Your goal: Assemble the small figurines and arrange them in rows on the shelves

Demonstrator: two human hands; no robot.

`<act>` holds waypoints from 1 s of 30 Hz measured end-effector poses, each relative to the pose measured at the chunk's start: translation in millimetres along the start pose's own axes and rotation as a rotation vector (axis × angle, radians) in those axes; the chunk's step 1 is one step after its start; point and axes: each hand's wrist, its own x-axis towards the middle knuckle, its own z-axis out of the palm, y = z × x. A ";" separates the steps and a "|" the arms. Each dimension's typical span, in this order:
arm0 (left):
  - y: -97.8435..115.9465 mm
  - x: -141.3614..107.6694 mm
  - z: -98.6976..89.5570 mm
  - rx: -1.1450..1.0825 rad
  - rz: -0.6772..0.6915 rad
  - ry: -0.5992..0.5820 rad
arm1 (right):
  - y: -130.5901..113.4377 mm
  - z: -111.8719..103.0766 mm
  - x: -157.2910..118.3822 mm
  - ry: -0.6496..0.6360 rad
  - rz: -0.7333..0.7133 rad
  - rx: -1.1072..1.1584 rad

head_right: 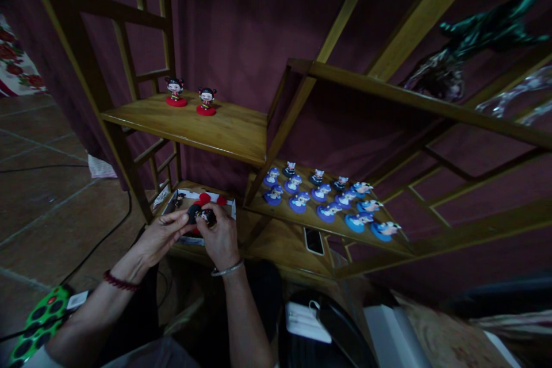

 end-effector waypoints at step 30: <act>-23.1 10.7 0.2 0.108 -0.005 0.089 | 35.7 12.3 1.6 -0.090 0.041 -0.046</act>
